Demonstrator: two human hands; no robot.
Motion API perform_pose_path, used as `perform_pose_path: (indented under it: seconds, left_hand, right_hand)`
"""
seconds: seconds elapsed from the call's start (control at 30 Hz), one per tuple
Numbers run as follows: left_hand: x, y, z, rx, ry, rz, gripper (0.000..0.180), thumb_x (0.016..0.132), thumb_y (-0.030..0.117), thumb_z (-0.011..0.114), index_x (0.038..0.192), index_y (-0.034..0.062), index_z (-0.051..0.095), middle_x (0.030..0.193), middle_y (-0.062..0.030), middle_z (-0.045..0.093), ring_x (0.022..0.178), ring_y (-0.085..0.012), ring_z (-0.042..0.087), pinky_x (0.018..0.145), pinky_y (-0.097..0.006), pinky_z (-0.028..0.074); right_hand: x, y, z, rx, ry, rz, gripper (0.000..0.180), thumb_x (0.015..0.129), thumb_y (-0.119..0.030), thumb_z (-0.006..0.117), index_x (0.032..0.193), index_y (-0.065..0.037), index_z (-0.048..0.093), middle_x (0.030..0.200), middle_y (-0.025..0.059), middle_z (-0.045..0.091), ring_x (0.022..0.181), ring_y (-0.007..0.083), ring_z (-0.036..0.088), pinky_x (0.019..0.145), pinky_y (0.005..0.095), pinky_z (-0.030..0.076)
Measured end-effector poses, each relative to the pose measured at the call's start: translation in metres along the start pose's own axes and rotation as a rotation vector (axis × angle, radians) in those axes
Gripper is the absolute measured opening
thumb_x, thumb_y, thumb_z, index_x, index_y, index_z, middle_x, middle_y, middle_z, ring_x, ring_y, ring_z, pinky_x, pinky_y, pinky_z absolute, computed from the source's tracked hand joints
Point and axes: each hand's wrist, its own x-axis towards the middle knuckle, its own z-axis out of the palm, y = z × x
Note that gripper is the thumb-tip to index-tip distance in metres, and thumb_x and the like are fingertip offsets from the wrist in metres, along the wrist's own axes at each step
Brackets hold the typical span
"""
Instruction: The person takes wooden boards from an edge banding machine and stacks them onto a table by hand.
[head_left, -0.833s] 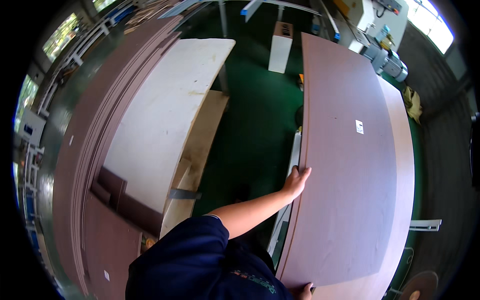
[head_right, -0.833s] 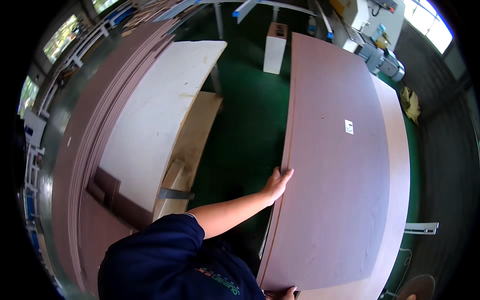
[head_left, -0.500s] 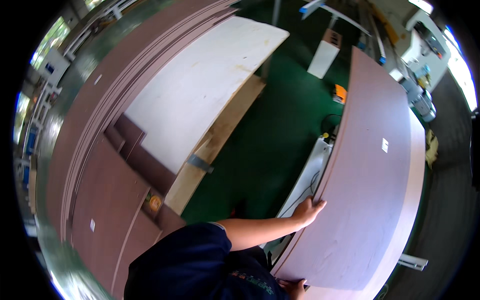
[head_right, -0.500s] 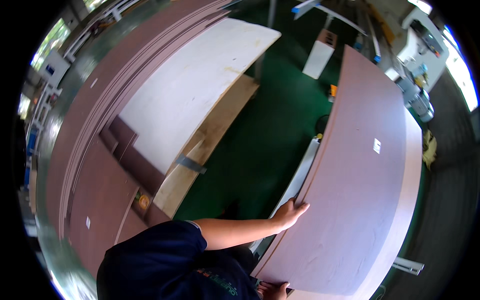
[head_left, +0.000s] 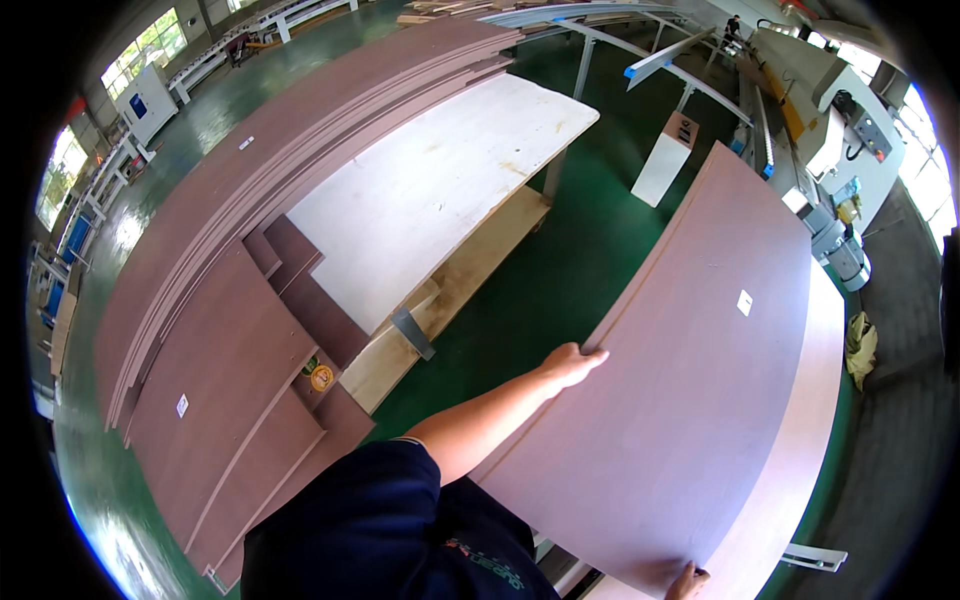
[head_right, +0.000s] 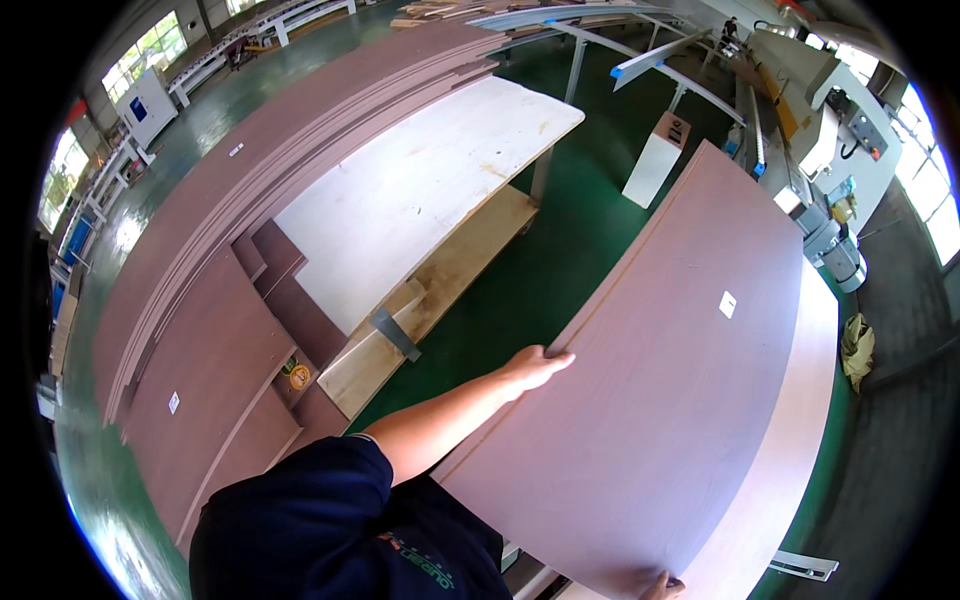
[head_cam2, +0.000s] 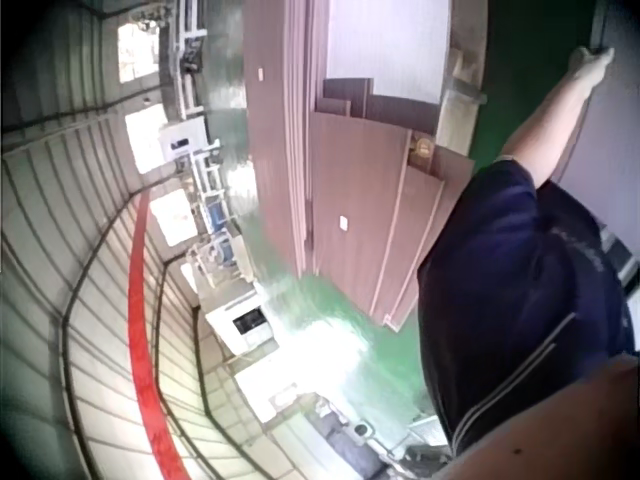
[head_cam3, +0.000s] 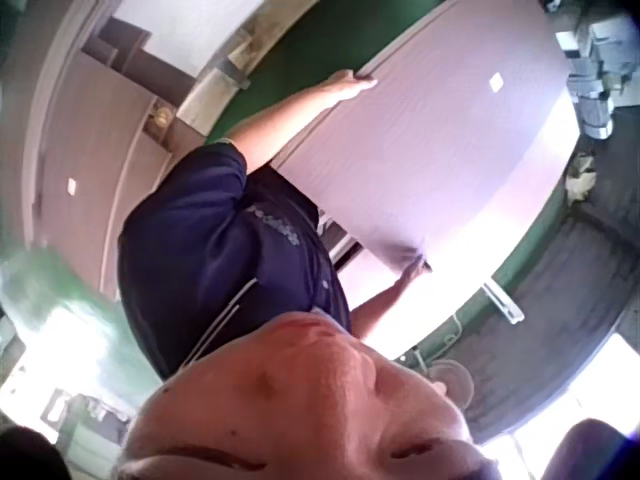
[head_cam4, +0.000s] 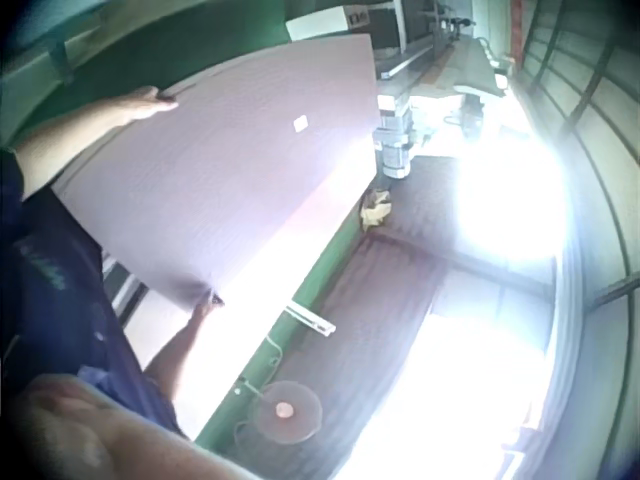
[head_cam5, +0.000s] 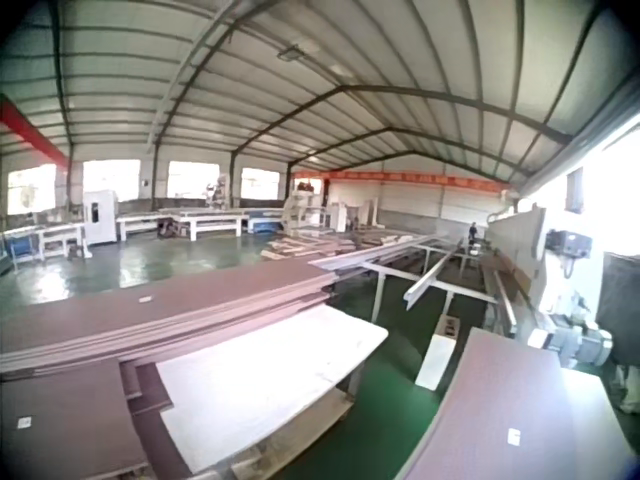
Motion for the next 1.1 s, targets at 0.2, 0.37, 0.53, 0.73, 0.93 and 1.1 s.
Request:
perform_pose_path:
  seconds: [0.2,0.37,0.53,0.73,0.93,1.1]
  left_hand:
    - [0.000,0.017,-0.021,0.232,0.146,0.058,0.070,0.082,0.057,0.057,0.099,-0.0107,0.062,0.095,-0.0265,0.065,0.092,-0.0346,0.065,0.081,-0.040,0.049]
    - [-0.004,0.015,-0.056,0.321,0.256,0.026,0.073,0.082,0.061,0.053,0.096,-0.0092,0.066,0.098,-0.0286,0.064,0.094,-0.0371,0.064,0.080,-0.041,0.049]
    - [-0.004,0.026,-0.088,0.468,0.295,-0.069,0.085,0.085,0.069,0.039,0.101,-0.0099,0.064,0.103,-0.0298,0.062,0.104,-0.0410,0.060,0.089,-0.042,0.046]
    - [0.012,0.032,-0.139,0.422,0.208,-0.069,0.091,0.083,0.071,0.041,0.118,-0.0123,0.053,0.124,-0.0302,0.052,0.119,-0.0389,0.050,0.098,-0.041,0.040]
    - [0.038,0.044,-0.166,0.381,0.111,-0.113,0.095,0.082,0.071,0.044,0.124,-0.0141,0.047,0.132,-0.0296,0.047,0.127,-0.0377,0.042,0.103,-0.041,0.036]
    - [0.049,0.047,-0.196,0.352,0.138,-0.096,0.091,0.082,0.068,0.049,0.123,-0.0133,0.050,0.130,-0.0292,0.049,0.125,-0.0352,0.046,0.100,-0.040,0.039]
  right_hand:
    - [0.000,0.005,0.009,0.093,-0.076,0.029,0.052,0.088,-0.044,0.056,0.113,0.003,0.053,0.117,0.0210,0.055,0.111,0.0290,0.049,0.094,0.0460,0.039]
    - [-0.036,0.002,0.035,0.146,-0.150,0.105,0.059,0.087,-0.047,0.058,0.117,0.003,0.049,0.112,0.0185,0.055,0.104,0.0292,0.050,0.092,0.0435,0.039]
    - [-0.090,-0.026,0.037,0.415,-0.240,0.131,0.045,0.084,-0.040,0.062,0.104,0.000,0.055,0.085,0.0071,0.058,0.079,0.0174,0.048,0.073,0.0355,0.042]
    - [-0.158,-0.083,0.025,0.530,-0.398,0.249,0.041,0.083,-0.037,0.062,0.111,-0.007,0.056,0.092,0.0078,0.059,0.081,0.0184,0.051,0.067,0.0350,0.045]
    - [-0.175,-0.066,0.068,0.668,-0.436,0.216,0.038,0.084,-0.034,0.060,0.113,-0.011,0.055,0.090,0.0046,0.059,0.075,0.0147,0.053,0.060,0.0297,0.043]
    - [-0.192,-0.136,0.072,0.877,-0.390,0.387,0.024,0.087,-0.033,0.056,0.096,-0.010,0.057,0.052,-0.0043,0.044,0.040,0.0096,0.040,0.036,0.0240,0.028]
